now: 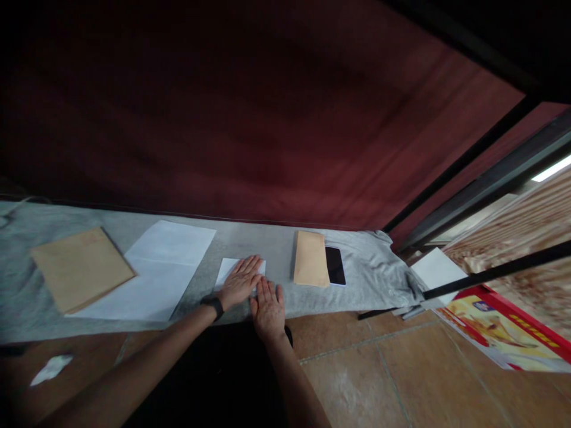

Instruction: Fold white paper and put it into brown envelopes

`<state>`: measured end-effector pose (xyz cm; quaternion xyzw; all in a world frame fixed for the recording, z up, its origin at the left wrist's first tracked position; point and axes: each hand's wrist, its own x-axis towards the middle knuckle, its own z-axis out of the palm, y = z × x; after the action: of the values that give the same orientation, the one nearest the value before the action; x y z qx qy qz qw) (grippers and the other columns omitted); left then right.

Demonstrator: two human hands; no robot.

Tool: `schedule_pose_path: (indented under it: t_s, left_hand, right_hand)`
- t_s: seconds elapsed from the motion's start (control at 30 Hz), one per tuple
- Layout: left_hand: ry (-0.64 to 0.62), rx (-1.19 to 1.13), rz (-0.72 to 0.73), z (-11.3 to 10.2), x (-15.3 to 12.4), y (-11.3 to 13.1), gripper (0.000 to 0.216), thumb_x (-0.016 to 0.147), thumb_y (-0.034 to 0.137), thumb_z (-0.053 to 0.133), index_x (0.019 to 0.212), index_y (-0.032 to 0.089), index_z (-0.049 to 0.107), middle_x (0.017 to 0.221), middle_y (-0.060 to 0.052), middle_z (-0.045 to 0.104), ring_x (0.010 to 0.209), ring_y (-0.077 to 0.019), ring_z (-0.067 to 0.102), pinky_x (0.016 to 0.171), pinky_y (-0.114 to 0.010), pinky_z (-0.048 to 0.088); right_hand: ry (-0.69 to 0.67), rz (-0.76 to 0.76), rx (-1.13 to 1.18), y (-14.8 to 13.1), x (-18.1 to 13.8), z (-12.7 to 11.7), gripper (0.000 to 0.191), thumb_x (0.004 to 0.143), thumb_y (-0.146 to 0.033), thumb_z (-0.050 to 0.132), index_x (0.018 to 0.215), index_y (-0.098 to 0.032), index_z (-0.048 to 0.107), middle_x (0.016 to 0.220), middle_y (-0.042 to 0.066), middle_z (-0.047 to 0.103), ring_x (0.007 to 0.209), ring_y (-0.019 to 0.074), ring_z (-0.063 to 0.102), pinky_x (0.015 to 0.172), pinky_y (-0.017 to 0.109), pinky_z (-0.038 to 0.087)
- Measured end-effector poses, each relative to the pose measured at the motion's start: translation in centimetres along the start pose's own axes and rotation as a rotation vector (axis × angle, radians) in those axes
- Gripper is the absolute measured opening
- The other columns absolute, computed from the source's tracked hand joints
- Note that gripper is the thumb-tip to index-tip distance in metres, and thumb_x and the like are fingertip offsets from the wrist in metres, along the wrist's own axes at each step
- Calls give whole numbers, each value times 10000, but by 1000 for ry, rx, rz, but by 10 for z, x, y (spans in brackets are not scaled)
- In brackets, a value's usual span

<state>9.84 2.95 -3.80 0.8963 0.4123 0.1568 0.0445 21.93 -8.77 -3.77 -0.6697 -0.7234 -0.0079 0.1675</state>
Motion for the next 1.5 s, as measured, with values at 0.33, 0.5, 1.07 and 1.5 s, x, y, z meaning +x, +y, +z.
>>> schedule_pose_path:
  t_s: [0.33,0.5,1.07,1.5]
  left_hand:
    - [46,62,-108,-11,-21,-30,617,998,413,225,1517,104,350,1567,-131,383,1491,-231,264,1223,-453,188]
    - [36,96,-184,-20,-35,-44,650,998,438,204,1507,65,357,1565,-154,377,1491,-243,260,1214,-436,221]
    - [5,-29,-43,-23,-43,-16,580,1012,390,239,1500,115,386,1565,-110,397,1475,-204,300,1219,-406,237]
    - [-132,-74,25,0,10,9,583,1019,415,226,1507,136,380,1581,-95,364,1483,-204,281,1226,-429,171]
  right_hand:
    - [43,-16,-14,0,-2,-1,518,1037,-351,380,1520,-167,357,1536,103,432,1423,234,392,1202,472,215]
    - [41,-10,-11,-1,-2,-3,523,1037,-355,367,1524,-164,352,1533,103,436,1412,239,410,1196,461,221]
    - [38,7,17,-1,-3,-1,510,1043,-385,368,1508,-176,384,1532,93,437,1413,230,409,1199,456,204]
    - [-10,47,21,-6,1,-3,477,1036,-366,392,1454,-149,469,1456,108,536,1398,241,431,1210,477,205]
